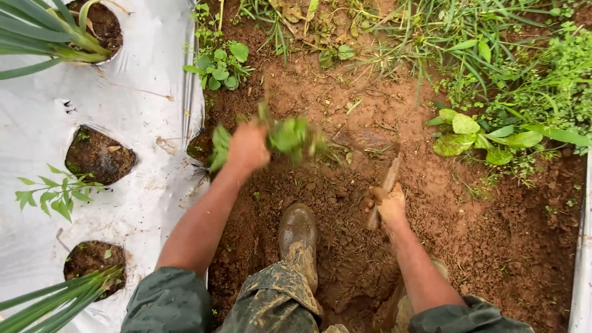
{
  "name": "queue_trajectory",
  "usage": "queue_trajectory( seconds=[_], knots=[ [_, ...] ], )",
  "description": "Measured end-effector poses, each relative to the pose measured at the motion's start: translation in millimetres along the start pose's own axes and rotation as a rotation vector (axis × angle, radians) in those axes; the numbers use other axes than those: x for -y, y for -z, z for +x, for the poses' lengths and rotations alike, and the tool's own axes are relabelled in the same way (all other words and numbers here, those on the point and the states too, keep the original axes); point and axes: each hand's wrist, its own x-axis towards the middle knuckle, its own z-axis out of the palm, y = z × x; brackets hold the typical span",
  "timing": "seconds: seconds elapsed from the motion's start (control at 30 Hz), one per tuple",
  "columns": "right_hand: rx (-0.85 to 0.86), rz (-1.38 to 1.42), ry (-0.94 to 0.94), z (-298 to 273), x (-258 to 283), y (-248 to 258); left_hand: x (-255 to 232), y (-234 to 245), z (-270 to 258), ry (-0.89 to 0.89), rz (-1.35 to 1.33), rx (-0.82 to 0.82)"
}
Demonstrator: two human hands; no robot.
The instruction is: The person kneels in a muddy garden and removes weeds by hand from around plants growing in plastic mulch. They then use a small hand hoe to loosen the soil and pull out additional weeds from the bare ground between the rows.
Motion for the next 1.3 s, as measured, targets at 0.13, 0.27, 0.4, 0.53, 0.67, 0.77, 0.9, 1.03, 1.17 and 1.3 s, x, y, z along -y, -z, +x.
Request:
queue_trajectory(
  seconds=[0.13,0.27,0.4,0.53,0.67,0.77,0.9,1.03,1.17,1.3],
  knots=[
    [-0.029,0.059,0.001,-4,3,-1,1,89,-10,0.049,-0.098,-0.485],
    [-0.009,0.070,0.010,-5,4,-3,-6,69,-2,0.008,0.146,-0.362],
    [-0.007,0.076,0.010,-3,1,-1,-2,-17,5,0.048,0.124,-0.182],
    [-0.014,0.057,0.016,-2,-1,0,-5,-53,-3,-0.011,0.244,-0.223],
    [-0.051,0.087,0.001,-1,2,-5,2,-99,25,0.006,0.298,-0.384],
    [-0.120,0.198,-0.029,-3,12,-14,1,-59,16,0.098,0.101,-0.239],
    [-0.155,0.369,-0.069,28,-1,-15,-12,-34,22,0.084,-0.012,-0.152],
    [-0.157,0.242,-0.096,15,3,-16,-74,31,2,-0.305,0.188,0.029],
    [-0.119,0.215,-0.063,9,0,-8,-126,64,-6,-0.495,0.311,0.152],
    [-0.129,0.212,-0.048,6,1,-5,-119,44,21,-0.437,0.374,0.260]
  ],
)
